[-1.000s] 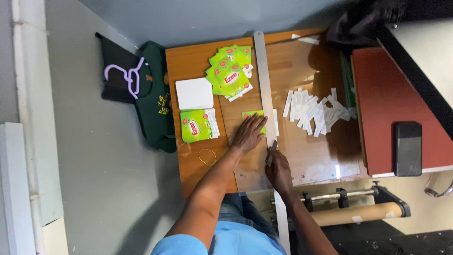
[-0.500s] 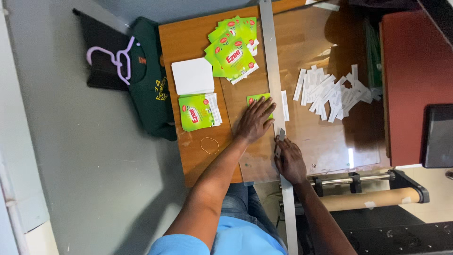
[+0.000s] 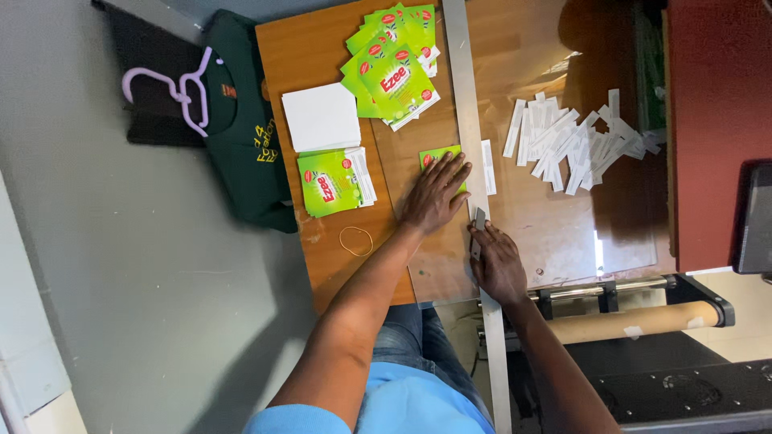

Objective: The person uses a utility knife and a metal ruler to trim the edges of small green packets on a wooden table. They repeatedly align each packet against the ruler, cut off a strip, and set the trimmed packet aside while accumulating cut-off strips.

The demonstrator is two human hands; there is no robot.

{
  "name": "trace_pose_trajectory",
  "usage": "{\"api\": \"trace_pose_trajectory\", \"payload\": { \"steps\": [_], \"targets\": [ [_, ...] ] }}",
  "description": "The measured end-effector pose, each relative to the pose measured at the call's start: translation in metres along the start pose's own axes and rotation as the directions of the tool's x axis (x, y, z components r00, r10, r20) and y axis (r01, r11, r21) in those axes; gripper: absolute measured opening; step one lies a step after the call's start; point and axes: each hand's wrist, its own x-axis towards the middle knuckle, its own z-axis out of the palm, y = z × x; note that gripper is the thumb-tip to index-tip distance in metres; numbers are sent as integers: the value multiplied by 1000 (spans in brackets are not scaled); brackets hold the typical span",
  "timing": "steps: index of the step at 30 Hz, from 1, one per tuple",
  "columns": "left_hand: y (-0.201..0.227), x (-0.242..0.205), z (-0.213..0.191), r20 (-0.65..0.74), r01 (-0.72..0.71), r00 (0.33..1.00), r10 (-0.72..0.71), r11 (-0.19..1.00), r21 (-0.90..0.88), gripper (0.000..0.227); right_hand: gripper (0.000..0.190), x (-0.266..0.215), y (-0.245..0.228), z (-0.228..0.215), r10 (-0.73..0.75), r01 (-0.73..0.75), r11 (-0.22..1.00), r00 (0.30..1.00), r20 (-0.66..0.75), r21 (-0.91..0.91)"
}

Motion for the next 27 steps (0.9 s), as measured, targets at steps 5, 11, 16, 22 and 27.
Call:
{"api": "trace_pose_trajectory", "payload": {
  "steps": [5, 11, 16, 22, 27],
  "targets": [
    [1, 0, -4, -16, 10, 1000, -11, 1000, -24, 52, 58, 2, -1, -1, 3, -2, 1000, 1000, 10, -16],
    [1, 0, -3, -25, 12, 1000, -13, 999, -43, 52, 58, -1, 2, 2, 20, -20, 1000, 999, 26, 0],
    [1, 2, -7, -19, 14, 1000, -15, 999, -44, 51, 54, -1, 3, 4, 16, -16, 1000, 1000, 1, 18],
    [2, 4, -11, 19, 21, 1000, -21, 999, -44, 50, 58, 1, 6, 5, 51, -52, 996, 999, 13, 78],
    [1, 3, -10, -10, 5, 1000, -6, 999, -35, 48, 59, 4, 1, 0, 13, -12, 998, 1000, -23, 60]
  ]
}}
